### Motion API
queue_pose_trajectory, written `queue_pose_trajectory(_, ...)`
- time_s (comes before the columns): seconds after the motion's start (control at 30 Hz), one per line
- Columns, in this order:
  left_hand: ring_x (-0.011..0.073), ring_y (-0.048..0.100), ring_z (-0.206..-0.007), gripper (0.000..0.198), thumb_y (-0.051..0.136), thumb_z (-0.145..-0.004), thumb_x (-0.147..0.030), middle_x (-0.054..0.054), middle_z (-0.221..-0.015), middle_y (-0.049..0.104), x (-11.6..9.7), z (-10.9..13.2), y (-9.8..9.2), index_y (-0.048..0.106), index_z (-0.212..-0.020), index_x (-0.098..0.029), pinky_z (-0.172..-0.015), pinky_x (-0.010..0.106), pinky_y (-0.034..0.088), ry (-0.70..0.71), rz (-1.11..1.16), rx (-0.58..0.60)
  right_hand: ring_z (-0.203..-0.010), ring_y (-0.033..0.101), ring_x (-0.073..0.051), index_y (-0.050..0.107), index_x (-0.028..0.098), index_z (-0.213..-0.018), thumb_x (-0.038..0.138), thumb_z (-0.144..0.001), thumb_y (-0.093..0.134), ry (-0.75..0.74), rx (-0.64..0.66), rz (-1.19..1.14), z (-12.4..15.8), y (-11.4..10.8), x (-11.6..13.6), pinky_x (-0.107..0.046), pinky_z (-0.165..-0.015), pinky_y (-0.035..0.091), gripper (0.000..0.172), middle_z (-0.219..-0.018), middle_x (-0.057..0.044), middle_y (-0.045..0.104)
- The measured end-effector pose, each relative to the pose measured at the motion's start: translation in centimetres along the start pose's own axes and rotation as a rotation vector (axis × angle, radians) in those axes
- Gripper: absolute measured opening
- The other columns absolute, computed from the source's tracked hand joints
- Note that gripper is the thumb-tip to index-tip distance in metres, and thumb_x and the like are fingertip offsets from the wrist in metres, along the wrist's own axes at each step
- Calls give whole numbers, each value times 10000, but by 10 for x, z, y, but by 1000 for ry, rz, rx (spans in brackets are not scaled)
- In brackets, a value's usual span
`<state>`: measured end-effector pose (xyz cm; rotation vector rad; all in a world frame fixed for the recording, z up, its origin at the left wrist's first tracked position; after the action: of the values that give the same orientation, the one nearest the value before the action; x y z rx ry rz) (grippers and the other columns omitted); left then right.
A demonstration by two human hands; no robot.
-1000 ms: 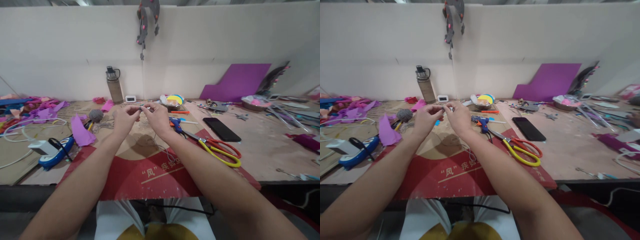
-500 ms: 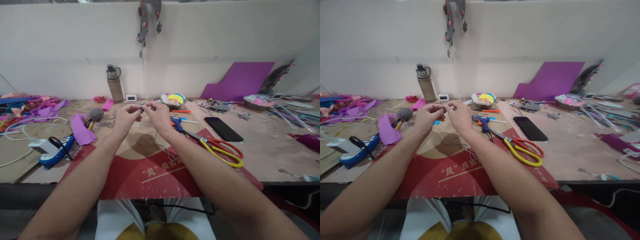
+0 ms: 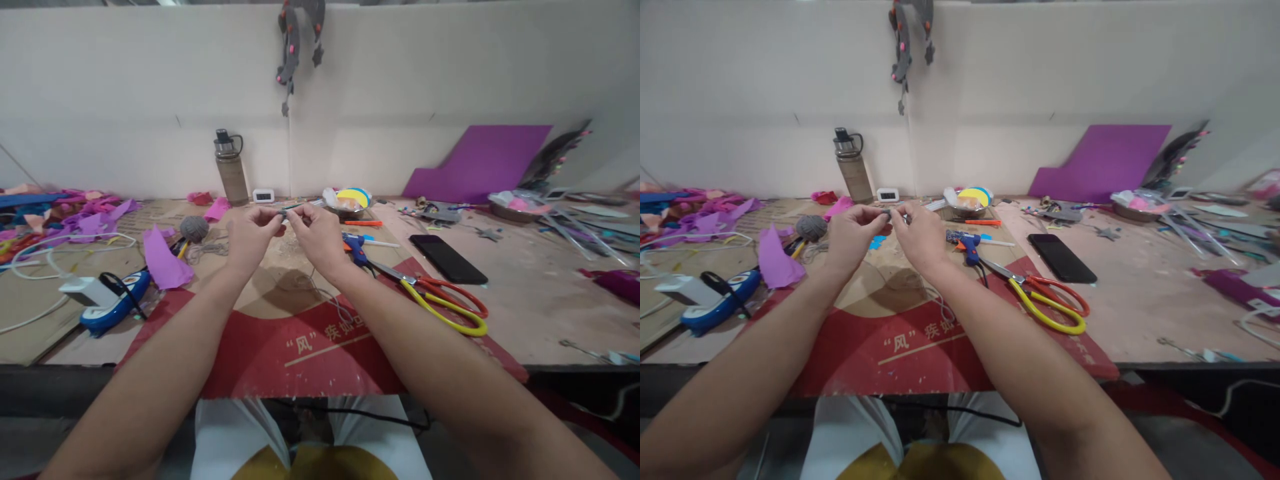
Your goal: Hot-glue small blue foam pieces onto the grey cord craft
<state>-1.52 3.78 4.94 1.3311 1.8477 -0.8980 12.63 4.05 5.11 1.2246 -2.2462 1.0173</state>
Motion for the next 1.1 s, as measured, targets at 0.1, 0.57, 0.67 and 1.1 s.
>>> queue_pose_trajectory(0.1, 128, 674, -607, 125, 675, -742, -253, 32, -684, 700, -4, 0, -2, 686, -781, -135, -591, 223, 549, 38, -48, -20, -599, 480, -121, 673, 206, -873, 377, -880, 538, 23, 23, 42, 2, -2, 0, -267, -596, 325, 218, -687, -3, 608)
queue_pose_trajectory(0.57, 126, 674, -605, 85, 666, -749, -196, 30, -665, 703, -7, 0, 1, 691, -796, -130, -583, 214, 541, 34, -94, 11, -613, 507, -127, 696, 225, -885, 317, -867, 566, -64, -27, 78, 1, -7, 1, -268, -611, 345, 160, -753, -8, 665)
queue_pose_trajectory(0.67, 127, 677, -610, 71, 668, -748, -173, 30, -681, 708, -8, 1, 2, 695, -799, -131, -596, 221, 549, 13, -67, 23, -594, 496, -127, 697, 217, -888, 328, -863, 571, -51, -36, 103, 0, -8, 0, -267, -592, 330, 170, -716, -7, 651)
queue_pose_trajectory(1.1, 111, 648, -587, 87, 652, -762, -208, 21, -643, 695, -12, 3, 5, 706, -783, -143, -595, 218, 540, 82, -92, 76, -606, 487, -121, 691, 215, -869, 386, -882, 541, -37, -17, 105, -1, -5, 2, -263, -601, 330, 228, -690, -1, 628)
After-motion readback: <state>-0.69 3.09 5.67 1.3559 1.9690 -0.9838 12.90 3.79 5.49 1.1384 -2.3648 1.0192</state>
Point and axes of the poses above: each hand's wrist, its own z-axis away from the middle knuckle, its own y-axis out of the palm, x = y × z, the point moved 6 cm from there along -z, towards the middle knuckle
